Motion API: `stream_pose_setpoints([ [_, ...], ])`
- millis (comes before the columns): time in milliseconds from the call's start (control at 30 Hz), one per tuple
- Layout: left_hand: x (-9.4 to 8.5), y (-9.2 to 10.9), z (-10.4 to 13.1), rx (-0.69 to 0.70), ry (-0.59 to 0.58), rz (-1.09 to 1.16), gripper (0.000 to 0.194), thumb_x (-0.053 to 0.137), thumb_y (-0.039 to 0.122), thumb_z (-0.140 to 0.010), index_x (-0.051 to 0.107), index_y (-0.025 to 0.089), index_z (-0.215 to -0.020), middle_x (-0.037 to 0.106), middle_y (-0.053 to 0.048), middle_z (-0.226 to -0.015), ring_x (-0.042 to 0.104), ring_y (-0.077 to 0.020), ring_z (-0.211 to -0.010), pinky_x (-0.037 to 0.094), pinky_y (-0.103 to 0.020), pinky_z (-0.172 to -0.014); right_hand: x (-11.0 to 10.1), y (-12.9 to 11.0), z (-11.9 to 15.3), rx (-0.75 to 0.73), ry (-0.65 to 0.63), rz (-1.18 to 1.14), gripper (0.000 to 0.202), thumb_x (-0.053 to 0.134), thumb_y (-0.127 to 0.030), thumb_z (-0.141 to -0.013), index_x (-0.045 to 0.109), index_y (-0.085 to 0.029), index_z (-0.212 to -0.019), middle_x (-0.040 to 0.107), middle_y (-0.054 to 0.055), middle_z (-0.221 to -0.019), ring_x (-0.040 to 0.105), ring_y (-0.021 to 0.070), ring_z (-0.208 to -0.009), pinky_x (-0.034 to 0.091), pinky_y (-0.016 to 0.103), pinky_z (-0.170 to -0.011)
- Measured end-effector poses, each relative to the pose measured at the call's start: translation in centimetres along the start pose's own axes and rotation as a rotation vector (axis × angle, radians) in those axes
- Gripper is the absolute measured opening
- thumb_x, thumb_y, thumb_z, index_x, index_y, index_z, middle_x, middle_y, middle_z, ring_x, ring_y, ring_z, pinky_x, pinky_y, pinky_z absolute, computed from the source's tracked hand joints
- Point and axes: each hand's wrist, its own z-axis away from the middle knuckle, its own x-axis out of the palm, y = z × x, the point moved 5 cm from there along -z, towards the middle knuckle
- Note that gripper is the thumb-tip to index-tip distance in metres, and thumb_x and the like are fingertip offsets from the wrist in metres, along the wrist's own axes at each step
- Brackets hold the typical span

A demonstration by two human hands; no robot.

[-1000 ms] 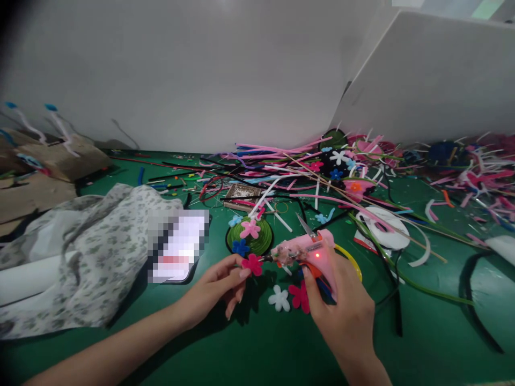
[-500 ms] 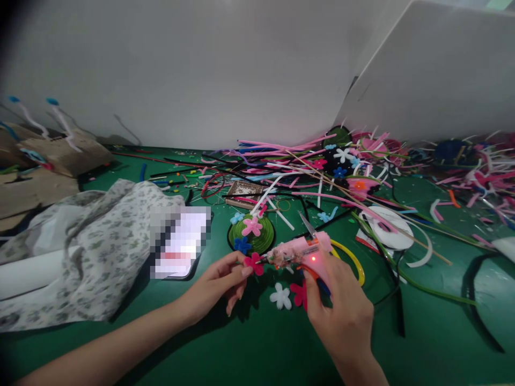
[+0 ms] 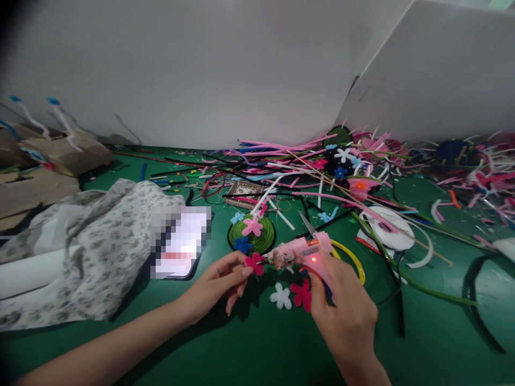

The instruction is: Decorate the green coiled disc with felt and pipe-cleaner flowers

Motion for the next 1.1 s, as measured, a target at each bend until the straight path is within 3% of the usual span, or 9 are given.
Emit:
stream_pose_setpoints([
  [500, 0.1, 0.1, 0.0, 0.0, -0.007, 0.0, 0.037, 0.07, 0.051, -0.077, 0.051, 0.019, -0.082, 0.056, 0.008, -0.051, 0.046, -0.0039, -0.031, 0.038, -0.013, -0.032, -0.3, -0.2, -0.3, -0.028, 0.003, 0.014, 0.042, 0.063, -0.01, -0.083, 0.057, -0.019, -0.123, 0.071, 0.006, -0.095, 0.068, 0.0201, -0.083, 0.053, 0.03, -0.077],
  [700, 0.0, 0.0, 0.0, 0.0, -0.004, -0.012, 0.037, 0.07, 0.051, -0.077, 0.051, 0.019, -0.08, 0.056, 0.008, -0.052, 0.046, -0.0038, -0.031, 0.037, -0.013, -0.033, -0.8, -0.2, 0.3, -0.149, 0.0, 0.152, 0.062, 0.071, -0.012, -0.078, 0.051, -0.018, -0.136, 0.07, 0.008, -0.093, 0.068, 0.0206, -0.078, 0.052, 0.029, -0.07],
  [800, 0.0, 0.1, 0.0, 0.014, -0.003, -0.013, 0.036, 0.069, 0.05, -0.079, 0.051, 0.019, -0.081, 0.056, 0.008, -0.053, 0.046, -0.004, -0.032, 0.037, -0.013, -0.033, -1.0, 0.3, 0.3, -0.125, 0.013, 0.169, 0.07, 0.076, -0.019, -0.075, 0.048, -0.019, -0.139, 0.07, 0.009, -0.097, 0.068, 0.0222, -0.08, 0.052, 0.03, -0.073],
  [967, 0.0, 0.3, 0.0, 0.021, -0.008, 0.007, 0.033, 0.067, 0.048, -0.081, 0.051, 0.019, -0.082, 0.055, 0.009, -0.052, 0.046, -0.0034, -0.032, 0.038, -0.013, -0.033, 0.6, 4.0, 0.6, 0.156, -0.057, 0.061, 0.065, 0.069, -0.039, -0.082, 0.046, -0.022, -0.14, 0.067, 0.01, -0.118, 0.067, 0.0261, -0.097, 0.052, 0.035, -0.083],
  [1100, 0.1, 0.4, 0.1, 0.009, -0.009, 0.045, 0.032, 0.068, 0.046, -0.082, 0.05, 0.019, -0.081, 0.057, 0.008, -0.05, 0.046, -0.0039, -0.032, 0.038, -0.012, -0.033, 2.5, 8.2, 1.4, 0.29, -0.21, 0.132, 0.067, 0.06, -0.053, -0.084, 0.045, -0.021, -0.14, 0.064, 0.013, -0.124, 0.063, 0.032, -0.105, 0.05, 0.043, -0.085],
])
